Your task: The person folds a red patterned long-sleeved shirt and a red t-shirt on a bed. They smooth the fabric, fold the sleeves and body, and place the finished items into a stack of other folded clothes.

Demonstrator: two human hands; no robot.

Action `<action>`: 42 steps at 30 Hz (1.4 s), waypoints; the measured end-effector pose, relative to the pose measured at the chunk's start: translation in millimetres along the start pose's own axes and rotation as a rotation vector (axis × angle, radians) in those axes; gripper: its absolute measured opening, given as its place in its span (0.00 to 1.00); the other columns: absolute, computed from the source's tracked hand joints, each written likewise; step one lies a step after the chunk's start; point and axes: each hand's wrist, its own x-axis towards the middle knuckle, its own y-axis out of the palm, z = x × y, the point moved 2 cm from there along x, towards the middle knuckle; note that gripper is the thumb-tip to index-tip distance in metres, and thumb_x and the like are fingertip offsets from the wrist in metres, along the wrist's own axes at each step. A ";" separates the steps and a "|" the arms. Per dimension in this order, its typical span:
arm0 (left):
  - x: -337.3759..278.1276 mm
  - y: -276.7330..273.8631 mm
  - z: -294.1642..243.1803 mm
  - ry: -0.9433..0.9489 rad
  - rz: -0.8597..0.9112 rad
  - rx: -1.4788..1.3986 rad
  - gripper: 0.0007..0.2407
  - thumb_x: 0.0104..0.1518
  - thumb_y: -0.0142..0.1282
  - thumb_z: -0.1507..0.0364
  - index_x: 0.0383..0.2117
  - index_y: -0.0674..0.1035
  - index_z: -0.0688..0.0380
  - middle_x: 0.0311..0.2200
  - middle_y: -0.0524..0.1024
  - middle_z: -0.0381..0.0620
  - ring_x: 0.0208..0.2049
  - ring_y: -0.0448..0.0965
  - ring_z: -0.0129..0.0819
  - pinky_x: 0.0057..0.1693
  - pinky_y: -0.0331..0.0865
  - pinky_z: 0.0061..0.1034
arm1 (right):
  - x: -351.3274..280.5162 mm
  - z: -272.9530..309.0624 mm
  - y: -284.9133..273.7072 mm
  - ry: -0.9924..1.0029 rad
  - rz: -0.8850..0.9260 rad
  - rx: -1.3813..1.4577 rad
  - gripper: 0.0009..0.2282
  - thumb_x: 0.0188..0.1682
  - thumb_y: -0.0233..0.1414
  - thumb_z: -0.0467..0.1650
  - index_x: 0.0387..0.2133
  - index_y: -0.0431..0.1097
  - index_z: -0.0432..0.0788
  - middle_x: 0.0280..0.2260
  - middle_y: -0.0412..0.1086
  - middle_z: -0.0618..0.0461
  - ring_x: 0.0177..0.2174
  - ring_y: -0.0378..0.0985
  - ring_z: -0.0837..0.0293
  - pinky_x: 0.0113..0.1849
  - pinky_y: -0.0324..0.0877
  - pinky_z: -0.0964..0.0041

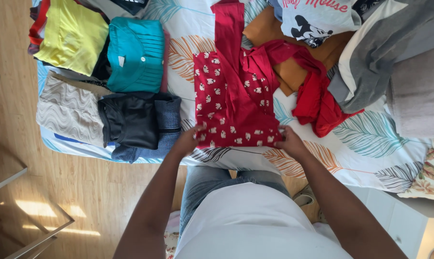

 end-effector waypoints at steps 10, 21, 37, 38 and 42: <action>-5.9 29.6 39.8 -0.102 0.123 0.219 0.20 0.61 0.54 0.67 0.61 0.73 0.37 0.48 0.81 0.53 0.55 0.78 0.50 0.60 0.70 0.44 | -20.9 -39.7 13.7 0.127 -0.026 -0.561 0.23 0.42 0.62 0.37 0.53 0.69 0.51 0.43 0.76 0.47 0.47 0.78 0.46 0.49 0.72 0.51; -14.6 27.4 50.2 -0.099 0.160 0.092 0.18 0.59 0.57 0.70 0.58 0.77 0.48 0.57 0.76 0.55 0.60 0.76 0.47 0.65 0.67 0.39 | -33.5 -12.9 33.6 0.073 -0.088 -0.469 0.18 0.42 0.62 0.36 0.45 0.69 0.51 0.41 0.75 0.47 0.45 0.79 0.46 0.46 0.72 0.49; 0.3 42.8 62.3 0.001 -0.004 -0.551 0.26 0.50 0.69 0.81 0.53 0.67 0.64 0.35 0.78 0.51 0.40 0.80 0.38 0.49 0.75 0.28 | -41.0 -9.5 51.0 0.090 -0.095 0.082 0.41 0.36 0.69 0.26 0.63 0.53 0.34 0.46 0.74 0.38 0.46 0.77 0.46 0.49 0.71 0.55; 6.8 45.2 72.3 -0.032 0.053 -0.421 0.31 0.49 0.70 0.79 0.59 0.63 0.61 0.39 0.80 0.53 0.44 0.81 0.41 0.52 0.74 0.32 | -46.3 -4.1 53.3 0.120 -0.071 -0.100 0.43 0.38 0.68 0.29 0.66 0.48 0.38 0.49 0.73 0.38 0.49 0.76 0.44 0.51 0.70 0.52; -5.0 40.8 67.0 -0.111 0.179 0.052 0.36 0.54 0.68 0.68 0.67 0.54 0.47 0.54 0.76 0.58 0.58 0.75 0.54 0.62 0.68 0.46 | -89.5 74.3 72.0 0.152 -0.029 -0.401 0.45 0.48 0.58 0.29 0.73 0.30 0.52 0.60 0.61 0.26 0.60 0.64 0.30 0.60 0.62 0.40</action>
